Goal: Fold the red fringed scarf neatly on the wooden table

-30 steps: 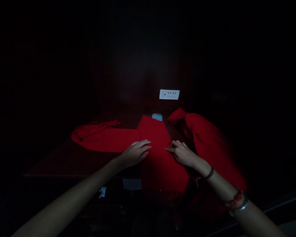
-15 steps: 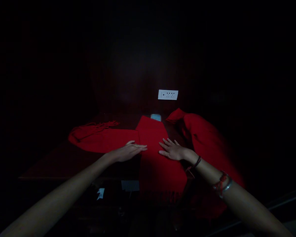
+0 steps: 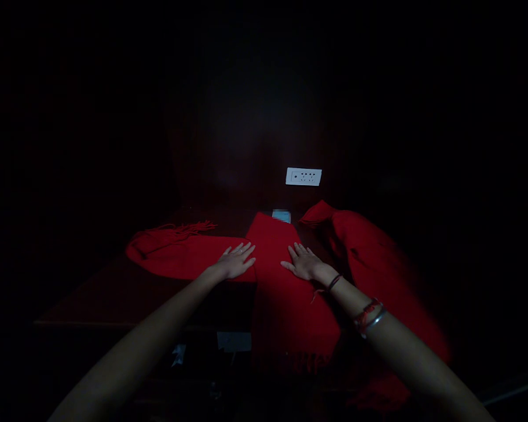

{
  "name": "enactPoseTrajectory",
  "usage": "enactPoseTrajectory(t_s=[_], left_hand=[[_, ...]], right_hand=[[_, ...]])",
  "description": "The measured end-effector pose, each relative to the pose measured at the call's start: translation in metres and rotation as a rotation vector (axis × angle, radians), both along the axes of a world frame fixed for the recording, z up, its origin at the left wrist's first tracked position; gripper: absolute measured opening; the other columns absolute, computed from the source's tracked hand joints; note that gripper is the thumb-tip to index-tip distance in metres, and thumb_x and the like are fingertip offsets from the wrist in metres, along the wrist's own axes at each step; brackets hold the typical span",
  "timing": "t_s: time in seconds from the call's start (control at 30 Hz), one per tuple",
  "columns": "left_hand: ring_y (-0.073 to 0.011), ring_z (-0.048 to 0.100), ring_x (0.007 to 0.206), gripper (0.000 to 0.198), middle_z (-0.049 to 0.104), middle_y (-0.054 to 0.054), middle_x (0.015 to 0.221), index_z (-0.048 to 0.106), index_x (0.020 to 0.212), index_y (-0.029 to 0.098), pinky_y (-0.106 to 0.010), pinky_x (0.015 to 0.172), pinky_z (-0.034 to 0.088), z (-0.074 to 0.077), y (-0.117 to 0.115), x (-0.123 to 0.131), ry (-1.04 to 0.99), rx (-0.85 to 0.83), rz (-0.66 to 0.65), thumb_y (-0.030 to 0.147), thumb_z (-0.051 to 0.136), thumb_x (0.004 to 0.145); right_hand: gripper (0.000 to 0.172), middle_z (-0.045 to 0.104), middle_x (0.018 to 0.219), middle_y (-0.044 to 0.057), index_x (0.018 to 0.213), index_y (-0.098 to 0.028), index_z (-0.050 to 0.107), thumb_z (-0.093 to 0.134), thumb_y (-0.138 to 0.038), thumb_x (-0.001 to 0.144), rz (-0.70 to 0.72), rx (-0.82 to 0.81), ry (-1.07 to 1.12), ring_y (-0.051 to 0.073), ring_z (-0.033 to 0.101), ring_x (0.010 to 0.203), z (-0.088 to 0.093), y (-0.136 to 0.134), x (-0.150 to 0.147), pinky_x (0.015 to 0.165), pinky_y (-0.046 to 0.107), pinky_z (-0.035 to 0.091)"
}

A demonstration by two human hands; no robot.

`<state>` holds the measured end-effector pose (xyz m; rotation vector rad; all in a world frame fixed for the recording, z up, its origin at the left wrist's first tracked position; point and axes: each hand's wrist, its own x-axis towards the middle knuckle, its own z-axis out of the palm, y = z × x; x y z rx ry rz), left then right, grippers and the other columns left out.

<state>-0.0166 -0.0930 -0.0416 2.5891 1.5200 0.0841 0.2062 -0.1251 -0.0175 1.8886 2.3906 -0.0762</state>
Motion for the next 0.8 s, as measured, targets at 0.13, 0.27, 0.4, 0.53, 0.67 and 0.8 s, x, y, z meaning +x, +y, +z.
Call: enactPoseTrajectory(t_s=[0.13, 0.27, 0.4, 0.53, 0.67, 0.8], left_hand=[[-0.0201, 0.006, 0.121, 0.055, 0.006, -0.004, 0.134, 0.016, 0.127, 0.019, -0.043, 0.093, 0.015, 0.016, 0.001, 0.012, -0.082, 0.048, 0.026, 0.047, 0.011, 0.081], [-0.0190, 0.007, 0.121, 0.052, 0.008, -0.002, 0.134, 0.015, 0.128, 0.020, -0.043, 0.094, 0.014, 0.008, 0.004, 0.023, -0.060, 0.091, -0.006, 0.044, 0.012, 0.081], [-0.0188, 0.010, 0.121, 0.053, 0.011, 0.000, 0.134, 0.015, 0.127, 0.023, -0.045, 0.094, 0.012, -0.008, 0.005, 0.017, -0.012, 0.050, -0.005, 0.047, 0.012, 0.080], [-0.0184, 0.010, 0.121, 0.054, 0.010, -0.001, 0.134, 0.015, 0.127, 0.022, -0.045, 0.093, 0.013, -0.005, 0.002, 0.014, -0.054, 0.072, 0.003, 0.048, 0.012, 0.080], [-0.0187, 0.007, 0.121, 0.054, 0.004, -0.002, 0.134, 0.015, 0.127, 0.020, -0.044, 0.093, 0.015, 0.001, -0.005, 0.018, -0.112, 0.163, 0.039, 0.048, 0.011, 0.081], [-0.0206, 0.010, 0.121, 0.058, 0.011, -0.002, 0.134, 0.016, 0.127, 0.023, -0.046, 0.093, 0.012, -0.004, -0.012, 0.014, -0.027, 0.078, 0.004, 0.053, 0.014, 0.078]], right_hand=[[0.067, 0.009, 0.134, 0.008, 0.129, -0.015, 0.012, 0.008, -0.056, 0.076, 0.187, 0.159, 0.048, 0.021, 0.002, 0.121, 0.006, 0.008, -0.021, 0.097, 0.037, 0.006], [0.065, 0.009, 0.134, 0.006, 0.129, -0.015, 0.012, 0.008, -0.054, 0.077, 0.204, 0.036, 0.037, 0.019, 0.006, 0.121, -0.002, 0.020, -0.024, 0.097, 0.038, 0.007], [0.070, 0.007, 0.134, 0.008, 0.129, -0.012, 0.009, 0.007, -0.057, 0.075, -0.001, -0.042, 0.031, 0.020, 0.005, 0.121, -0.007, 0.021, 0.013, 0.096, 0.040, 0.009], [0.072, 0.007, 0.134, 0.011, 0.128, -0.005, 0.011, 0.006, -0.055, 0.076, -0.117, 0.064, 0.052, 0.022, 0.003, 0.121, 0.000, 0.009, 0.026, 0.096, 0.040, 0.008], [0.068, 0.006, 0.134, 0.006, 0.129, -0.012, 0.009, 0.007, -0.056, 0.076, 0.128, 0.213, 0.110, 0.018, 0.000, 0.121, 0.000, -0.004, -0.007, 0.097, 0.036, 0.006], [0.065, 0.011, 0.134, 0.005, 0.128, -0.012, 0.014, 0.009, -0.052, 0.078, 0.168, 0.075, 0.091, 0.019, 0.006, 0.121, -0.009, -0.009, -0.020, 0.097, 0.036, 0.008]])
